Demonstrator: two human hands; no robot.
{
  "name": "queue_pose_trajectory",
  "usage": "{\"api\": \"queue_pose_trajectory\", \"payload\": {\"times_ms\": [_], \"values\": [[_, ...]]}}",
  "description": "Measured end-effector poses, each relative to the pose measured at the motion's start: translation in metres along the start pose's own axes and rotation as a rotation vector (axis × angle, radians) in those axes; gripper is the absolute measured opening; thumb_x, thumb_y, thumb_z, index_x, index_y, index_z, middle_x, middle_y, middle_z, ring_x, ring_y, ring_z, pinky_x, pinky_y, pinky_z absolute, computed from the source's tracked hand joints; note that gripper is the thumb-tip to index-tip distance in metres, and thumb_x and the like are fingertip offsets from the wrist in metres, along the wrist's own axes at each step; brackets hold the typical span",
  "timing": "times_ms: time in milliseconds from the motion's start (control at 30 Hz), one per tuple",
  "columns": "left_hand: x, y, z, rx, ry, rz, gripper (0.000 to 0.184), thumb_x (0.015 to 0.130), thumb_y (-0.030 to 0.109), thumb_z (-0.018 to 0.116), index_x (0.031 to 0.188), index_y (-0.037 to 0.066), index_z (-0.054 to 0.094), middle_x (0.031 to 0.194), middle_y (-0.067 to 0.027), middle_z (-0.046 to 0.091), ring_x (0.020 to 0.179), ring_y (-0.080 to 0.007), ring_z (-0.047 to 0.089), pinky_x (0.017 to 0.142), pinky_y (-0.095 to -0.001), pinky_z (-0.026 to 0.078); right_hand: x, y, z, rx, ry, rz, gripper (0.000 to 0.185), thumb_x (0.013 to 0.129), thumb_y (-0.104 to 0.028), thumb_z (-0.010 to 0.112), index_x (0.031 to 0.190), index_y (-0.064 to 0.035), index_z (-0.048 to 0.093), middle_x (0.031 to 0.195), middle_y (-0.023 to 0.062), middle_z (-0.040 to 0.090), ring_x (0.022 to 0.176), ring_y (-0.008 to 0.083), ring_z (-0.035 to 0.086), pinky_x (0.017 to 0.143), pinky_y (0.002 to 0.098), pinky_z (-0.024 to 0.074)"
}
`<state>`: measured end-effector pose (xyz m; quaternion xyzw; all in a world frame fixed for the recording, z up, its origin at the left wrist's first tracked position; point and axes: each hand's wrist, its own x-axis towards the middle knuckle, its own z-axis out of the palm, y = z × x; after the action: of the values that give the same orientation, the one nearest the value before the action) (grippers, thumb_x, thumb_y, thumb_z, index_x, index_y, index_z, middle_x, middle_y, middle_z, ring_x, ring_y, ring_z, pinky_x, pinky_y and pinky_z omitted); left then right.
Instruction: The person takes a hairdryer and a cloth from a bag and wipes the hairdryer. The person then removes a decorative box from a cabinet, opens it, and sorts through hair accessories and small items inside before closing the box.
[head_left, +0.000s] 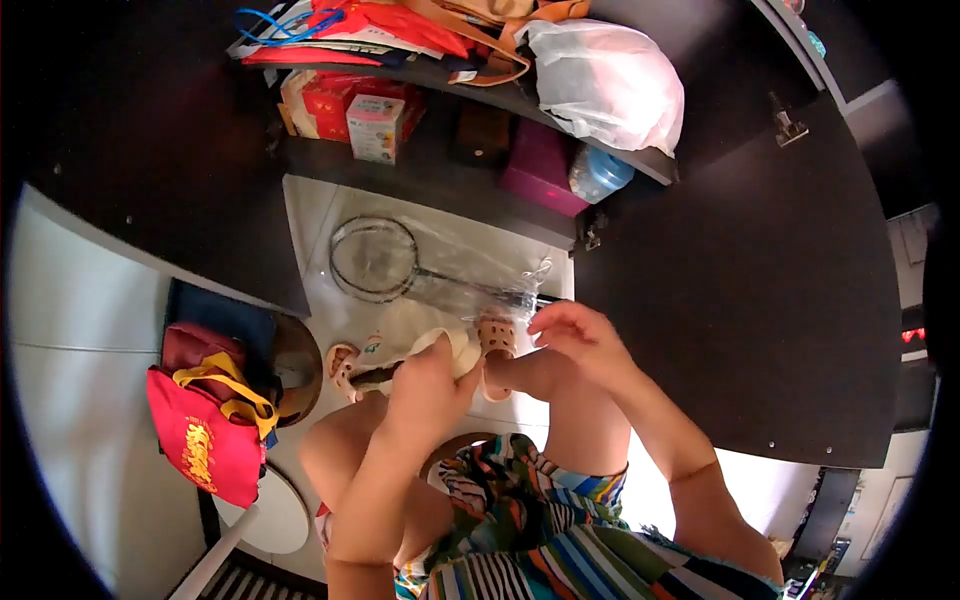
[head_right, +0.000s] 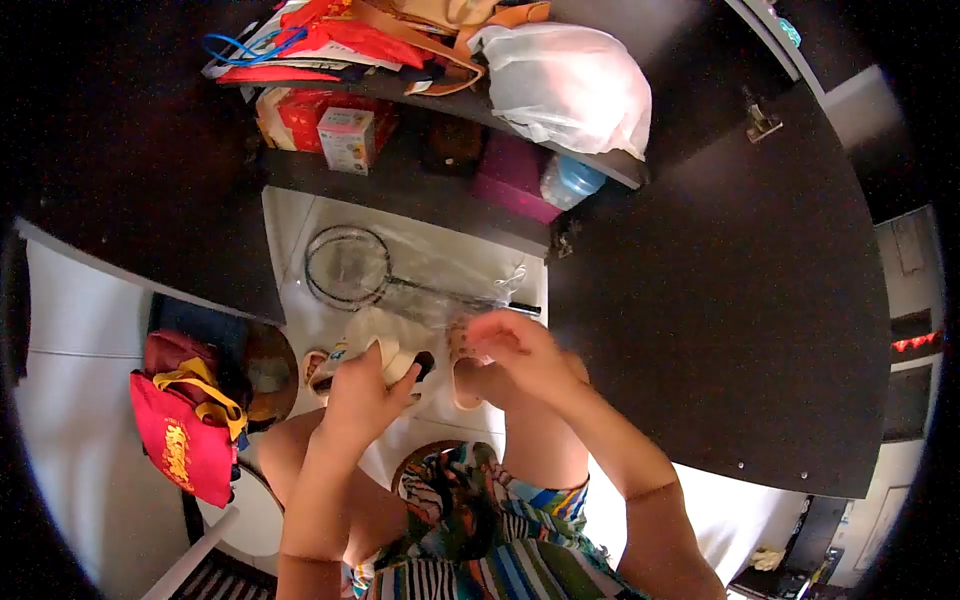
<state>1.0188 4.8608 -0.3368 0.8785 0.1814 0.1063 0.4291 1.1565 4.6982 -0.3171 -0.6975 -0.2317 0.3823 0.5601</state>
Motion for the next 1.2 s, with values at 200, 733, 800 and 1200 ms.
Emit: {"api": "queue_pose_trajectory", "payload": {"times_ms": [200,733,800,1200], "values": [[0.015,0.004,0.012,0.1,-0.026,-0.066,0.028,0.07,0.022,0.064,0.075,-0.002,0.05,0.065,-0.0214,0.056,0.063,-0.0367,0.056,0.054,-0.041,0.045,-0.102,0.034,-0.021,0.1,0.273,0.044,0.012,0.081,-0.006,0.053,0.093,-0.0031,0.054,0.085,0.0026,0.057,0.073,0.01,0.053,0.065,0.0222,0.0434],[0.016,-0.087,0.014,0.4,-0.428,-0.29,0.03,0.07,0.026,0.064,0.071,0.0,0.049,0.063,-0.0114,0.054,0.06,-0.0276,0.054,0.058,-0.0397,0.043,-0.274,0.103,-0.346,-0.391,1.204,0.11,0.016,0.075,-0.02,0.054,0.079,-0.0055,0.058,0.074,0.0126,0.06,0.07,0.0278,0.057,0.063,0.0353,0.0447],[0.026,-0.089,-0.006,0.425,-0.317,-0.317,0.03,0.068,0.025,0.066,0.075,0.0,0.05,0.065,-0.0128,0.054,0.063,-0.0279,0.055,0.057,-0.0391,0.043,-0.235,0.089,-0.382,-0.278,1.237,0.03,0.017,0.075,-0.022,0.054,0.082,-0.0063,0.058,0.08,0.0123,0.061,0.076,0.0292,0.058,0.067,0.036,0.0455],[-0.018,0.09,-0.022,0.385,-0.306,-0.211,0.037,0.07,0.024,0.068,0.1,0.004,0.057,0.09,-0.0127,0.062,0.082,-0.0234,0.059,0.071,-0.0303,0.045,-0.058,0.018,-0.424,-0.763,1.019,0.386,0.075,0.068,-0.046,0.06,0.126,-0.0133,0.026,0.12,0.0149,0.04,0.102,0.033,0.048,0.084,0.0409,0.0411]]}}
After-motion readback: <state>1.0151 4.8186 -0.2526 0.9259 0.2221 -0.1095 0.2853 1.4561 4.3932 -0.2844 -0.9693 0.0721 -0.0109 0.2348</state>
